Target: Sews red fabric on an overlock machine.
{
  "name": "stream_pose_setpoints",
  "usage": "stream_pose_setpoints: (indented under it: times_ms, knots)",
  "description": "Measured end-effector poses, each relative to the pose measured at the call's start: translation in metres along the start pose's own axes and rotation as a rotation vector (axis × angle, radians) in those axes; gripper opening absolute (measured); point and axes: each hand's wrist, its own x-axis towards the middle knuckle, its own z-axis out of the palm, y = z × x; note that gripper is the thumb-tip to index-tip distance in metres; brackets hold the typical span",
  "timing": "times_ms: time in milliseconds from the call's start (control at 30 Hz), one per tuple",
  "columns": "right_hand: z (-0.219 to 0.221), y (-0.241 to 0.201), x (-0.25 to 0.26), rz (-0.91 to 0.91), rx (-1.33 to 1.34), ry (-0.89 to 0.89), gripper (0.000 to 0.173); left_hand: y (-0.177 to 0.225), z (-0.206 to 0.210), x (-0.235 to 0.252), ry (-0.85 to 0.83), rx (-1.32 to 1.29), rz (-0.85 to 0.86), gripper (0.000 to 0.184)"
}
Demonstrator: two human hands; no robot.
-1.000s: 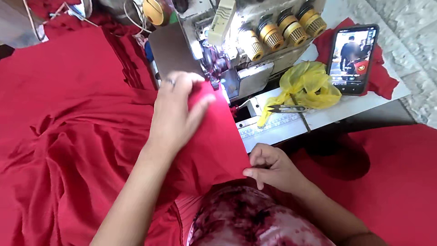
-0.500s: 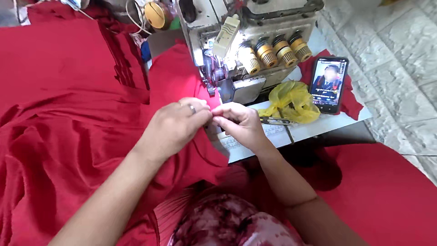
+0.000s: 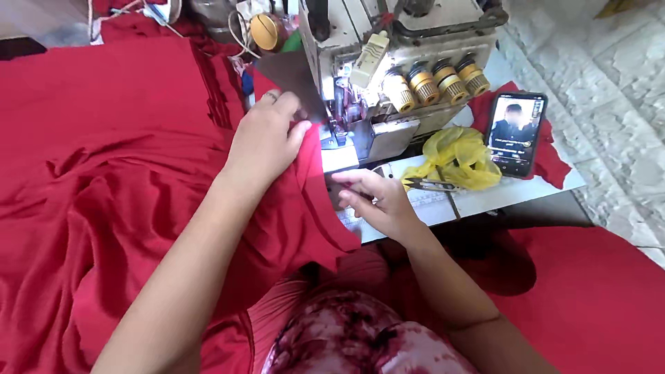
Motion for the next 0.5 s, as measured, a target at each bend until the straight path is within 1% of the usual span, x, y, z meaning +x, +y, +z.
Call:
stream_pose_setpoints:
  times_ms: [67,167,267,300,367,433,467,500]
  knots:
    - [0.003,-0.002,-0.002,-0.059,0.009,0.008,0.021,0.003,-0.007,-0.024,0.045,-0.027,-0.072,0.019]
    - [0.01,0.0,-0.005,-0.137,0.023,0.057,0.017,0.016,-0.015,-0.068,0.119,0.001,-0.161,0.02]
    - [0.014,0.001,-0.002,-0.205,0.023,-0.028,0.029,0.042,-0.005,-0.1,0.128,-0.033,-0.108,0.022]
    - [0.013,0.0,0.0,-0.217,0.024,-0.065,0.031,0.05,0.002,-0.105,0.112,-0.082,-0.081,0.023]
    - [0.005,0.002,0.006,-0.221,0.005,-0.075,0.027,0.061,0.011,-0.103,0.069,-0.165,-0.029,0.025]
    - [-0.007,0.005,0.011,-0.145,-0.05,0.023,0.012,0.063,0.015,-0.09,0.044,-0.157,0.024,0.025]
    - [-0.014,0.008,0.014,-0.093,-0.08,0.073,0.009,0.063,0.016,-0.08,0.037,-0.138,0.044,0.024]
    - [-0.02,0.009,0.017,-0.038,-0.102,0.11,0.009,0.063,0.017,-0.071,0.031,-0.123,0.057,0.023]
